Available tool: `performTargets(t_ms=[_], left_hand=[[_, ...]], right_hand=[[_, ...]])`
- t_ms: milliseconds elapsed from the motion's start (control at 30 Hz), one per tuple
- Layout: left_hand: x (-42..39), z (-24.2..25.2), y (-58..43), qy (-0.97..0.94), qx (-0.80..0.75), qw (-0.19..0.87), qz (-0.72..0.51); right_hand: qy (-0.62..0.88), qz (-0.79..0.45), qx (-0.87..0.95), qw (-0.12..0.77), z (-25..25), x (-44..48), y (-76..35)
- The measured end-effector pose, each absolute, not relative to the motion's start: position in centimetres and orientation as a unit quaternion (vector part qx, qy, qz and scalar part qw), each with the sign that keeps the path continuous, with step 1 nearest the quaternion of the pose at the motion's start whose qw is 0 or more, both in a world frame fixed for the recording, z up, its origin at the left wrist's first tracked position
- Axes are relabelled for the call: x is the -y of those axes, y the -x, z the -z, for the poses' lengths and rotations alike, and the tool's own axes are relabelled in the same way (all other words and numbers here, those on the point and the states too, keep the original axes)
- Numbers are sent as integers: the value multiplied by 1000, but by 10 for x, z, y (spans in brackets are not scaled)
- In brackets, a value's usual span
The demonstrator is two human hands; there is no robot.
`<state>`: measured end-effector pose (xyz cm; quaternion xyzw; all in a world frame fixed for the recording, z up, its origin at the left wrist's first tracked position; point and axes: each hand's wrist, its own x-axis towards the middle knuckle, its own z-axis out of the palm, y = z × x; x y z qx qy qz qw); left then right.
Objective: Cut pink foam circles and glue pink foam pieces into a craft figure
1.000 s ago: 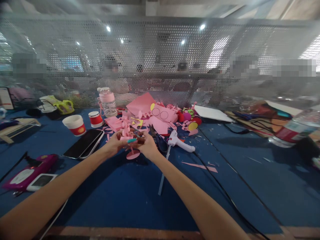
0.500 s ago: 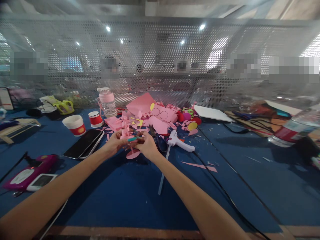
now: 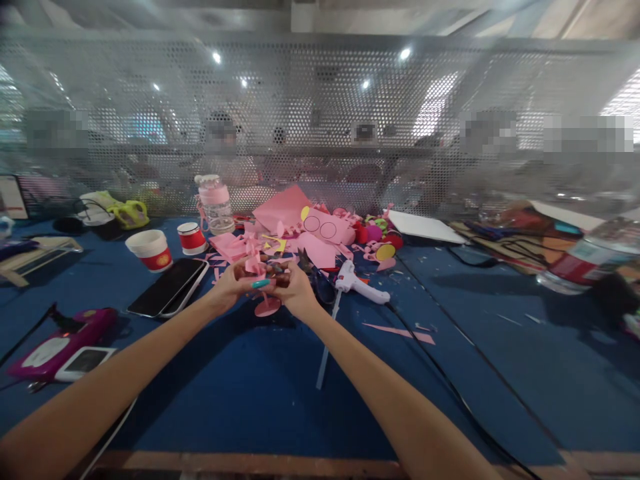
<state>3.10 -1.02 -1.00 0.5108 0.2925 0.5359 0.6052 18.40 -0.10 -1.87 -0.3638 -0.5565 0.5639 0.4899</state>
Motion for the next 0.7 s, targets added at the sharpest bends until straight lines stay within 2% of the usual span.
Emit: performTargets(t_ms=[300, 700], left_hand=[[12, 13, -35, -508, -341, 569, -550], [12, 13, -35, -492, -334, 580, -556]], right_hand=[[347, -565, 571, 485, 22, 0, -185], [367, -549, 588, 467, 21, 4, -184]])
